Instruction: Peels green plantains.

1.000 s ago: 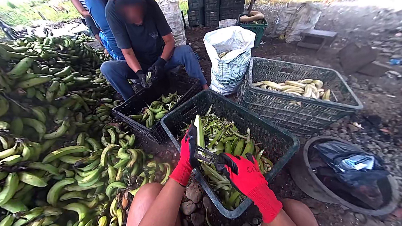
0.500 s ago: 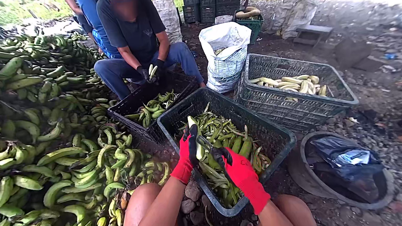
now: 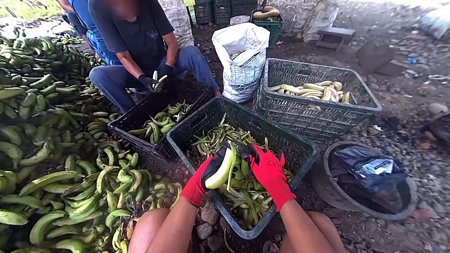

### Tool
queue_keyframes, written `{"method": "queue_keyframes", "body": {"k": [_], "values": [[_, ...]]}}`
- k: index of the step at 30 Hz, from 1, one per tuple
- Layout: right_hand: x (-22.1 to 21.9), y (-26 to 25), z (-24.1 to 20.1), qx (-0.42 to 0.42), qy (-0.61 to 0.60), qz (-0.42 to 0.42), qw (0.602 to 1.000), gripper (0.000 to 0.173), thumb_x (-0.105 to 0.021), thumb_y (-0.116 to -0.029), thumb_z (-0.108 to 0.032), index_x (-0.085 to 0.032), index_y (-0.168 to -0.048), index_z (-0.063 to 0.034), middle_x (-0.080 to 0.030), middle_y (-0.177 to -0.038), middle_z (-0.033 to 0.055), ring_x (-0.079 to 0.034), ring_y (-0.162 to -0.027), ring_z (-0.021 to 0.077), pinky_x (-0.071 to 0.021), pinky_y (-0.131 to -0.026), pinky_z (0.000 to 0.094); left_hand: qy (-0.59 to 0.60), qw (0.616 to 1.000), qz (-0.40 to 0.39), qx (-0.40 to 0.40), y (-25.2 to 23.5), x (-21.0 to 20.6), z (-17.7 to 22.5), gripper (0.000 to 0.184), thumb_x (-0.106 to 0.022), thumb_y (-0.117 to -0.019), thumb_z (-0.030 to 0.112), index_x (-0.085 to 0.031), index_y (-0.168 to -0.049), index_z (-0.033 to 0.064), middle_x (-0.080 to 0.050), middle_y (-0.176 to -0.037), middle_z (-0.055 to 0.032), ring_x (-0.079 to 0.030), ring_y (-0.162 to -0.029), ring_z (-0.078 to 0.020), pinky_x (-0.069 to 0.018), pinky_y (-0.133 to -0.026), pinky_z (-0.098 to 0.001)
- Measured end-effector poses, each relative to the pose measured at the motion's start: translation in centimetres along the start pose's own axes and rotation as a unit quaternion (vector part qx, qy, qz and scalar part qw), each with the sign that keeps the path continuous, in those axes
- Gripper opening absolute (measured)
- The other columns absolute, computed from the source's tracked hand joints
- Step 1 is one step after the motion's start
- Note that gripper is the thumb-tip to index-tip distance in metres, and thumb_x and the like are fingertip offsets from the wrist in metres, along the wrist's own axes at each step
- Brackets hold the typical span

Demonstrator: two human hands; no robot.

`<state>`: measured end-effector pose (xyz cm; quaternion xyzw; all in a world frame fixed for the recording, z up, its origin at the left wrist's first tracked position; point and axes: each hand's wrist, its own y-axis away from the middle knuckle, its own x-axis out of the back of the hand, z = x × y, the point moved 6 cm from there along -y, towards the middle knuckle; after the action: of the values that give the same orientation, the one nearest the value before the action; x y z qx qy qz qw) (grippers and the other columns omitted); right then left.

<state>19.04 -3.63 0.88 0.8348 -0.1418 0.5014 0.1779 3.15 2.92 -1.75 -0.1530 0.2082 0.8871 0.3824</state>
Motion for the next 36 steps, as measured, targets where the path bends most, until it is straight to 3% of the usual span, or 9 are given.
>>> {"method": "queue_keyframes", "body": {"k": [4,7,10,13,15,20,24,30,36], "values": [[-0.5,-0.8,0.6,-0.018,0.002,-0.017,1.000,0.049,-0.042,-0.1078,-0.046,-0.049,-0.153,-0.0281,-0.062,-0.141,0.0137,-0.054,-0.137,0.0327,-0.0182,-0.121,0.0658,-0.069,0.993,-0.088,-0.025,0.7,0.6,0.6,0.028,-0.031,-0.1089,0.019,-0.053,-0.127,0.0129,-0.069,-0.093,0.0018,-0.068,-0.079,-0.0062,-0.0586,-0.071,-0.0233],[1.1,-1.4,2.5,-0.070,-0.035,0.005,0.997,0.049,-0.039,-0.1096,-0.044,-0.050,-0.152,-0.0218,-0.063,-0.140,0.0155,-0.055,-0.136,0.0329,-0.0249,-0.119,0.0636,-0.065,0.992,-0.104,0.011,1.0,0.7,0.1,0.028,-0.031,-0.1060,0.020,-0.052,-0.123,0.0156,-0.070,-0.087,0.0011,-0.069,-0.071,-0.0089,-0.0583,-0.062,-0.0235],[1.0,-0.6,3.0,-0.060,-0.085,0.001,0.995,0.051,-0.038,-0.1096,-0.048,-0.051,-0.151,-0.0214,-0.065,-0.137,0.0160,-0.059,-0.131,0.0344,-0.0380,-0.112,0.0612,0.000,0.998,0.059,-0.019,0.3,2.2,0.0,0.044,-0.019,-0.1117,0.036,-0.050,-0.127,0.0086,-0.069,-0.086,-0.0083,-0.069,-0.072,-0.0187,-0.0598,-0.063,-0.0319],[-1.7,1.8,0.5,-0.002,-0.094,-0.042,0.995,0.048,-0.040,-0.1085,-0.047,-0.057,-0.146,-0.0221,-0.070,-0.126,0.0147,-0.065,-0.121,0.0336,-0.0471,-0.104,0.0592,-0.002,0.956,0.257,-0.142,-1.0,4.7,0.5,0.047,-0.030,-0.1121,0.038,-0.052,-0.135,0.0035,-0.067,-0.106,-0.0140,-0.068,-0.090,-0.0202,-0.0595,-0.077,-0.0389],[-3.3,3.9,-1.3,0.024,-0.070,-0.072,0.995,0.047,-0.041,-0.1076,-0.048,-0.059,-0.143,-0.0227,-0.072,-0.123,0.0134,-0.066,-0.119,0.0325,-0.0472,-0.104,0.0583,-0.053,0.912,0.348,-0.210,-0.7,5.6,0.9,0.050,-0.031,-0.1122,0.029,-0.031,-0.157,0.0071,-0.052,-0.145,-0.0171,-0.057,-0.125,-0.0196,-0.0500,-0.103,-0.0387],[-3.8,7.0,-3.0,0.022,0.029,-0.083,0.996,0.053,-0.047,-0.1052,-0.046,-0.049,-0.154,-0.0263,-0.065,-0.135,0.0172,-0.058,-0.130,0.0356,-0.0344,-0.116,0.0577,-0.133,0.831,0.507,-0.186,1.9,5.3,2.4,0.048,-0.031,-0.1128,0.019,-0.030,-0.157,-0.0006,-0.045,-0.152,-0.0233,-0.050,-0.136,-0.0251,-0.0407,-0.113,-0.0380],[-3.0,7.2,-2.7,0.014,0.041,-0.059,0.997,0.054,-0.049,-0.1047,-0.044,-0.046,-0.156,-0.0269,-0.063,-0.137,0.0198,-0.056,-0.132,0.0373,-0.0210,-0.121,0.0633,-0.120,0.825,0.519,-0.187,2.3,4.7,2.8,0.048,-0.035,-0.1120,0.016,-0.030,-0.156,-0.0020,-0.045,-0.153,-0.0232,-0.048,-0.139,-0.0237,-0.0377,-0.115,-0.0361],[-1.3,3.8,-0.6,-0.013,0.010,-0.046,0.999,0.053,-0.046,-0.1068,-0.044,-0.045,-0.157,-0.0260,-0.063,-0.137,0.0190,-0.057,-0.132,0.0365,-0.0199,-0.121,0.0641,-0.108,0.911,0.346,-0.197,1.2,2.2,1.9,0.045,-0.031,-0.1124,0.017,-0.037,-0.153,-0.0001,-0.052,-0.144,-0.0209,-0.058,-0.123,-0.0181,-0.0493,-0.103,-0.0330],[-4.4,6.2,-1.4,0.055,-0.034,-0.087,0.994,0.052,-0.044,-0.1057,-0.049,-0.053,-0.151,-0.0249,-0.067,-0.133,0.0134,-0.059,-0.130,0.0324,-0.0343,-0.117,0.0590,-0.137,0.818,0.513,-0.223,2.4,4.4,2.4,0.053,-0.031,-0.1117,0.017,-0.020,-0.161,0.0013,-0.035,-0.160,-0.0208,-0.039,-0.145,-0.0234,-0.0335,-0.118,-0.0362]]}}
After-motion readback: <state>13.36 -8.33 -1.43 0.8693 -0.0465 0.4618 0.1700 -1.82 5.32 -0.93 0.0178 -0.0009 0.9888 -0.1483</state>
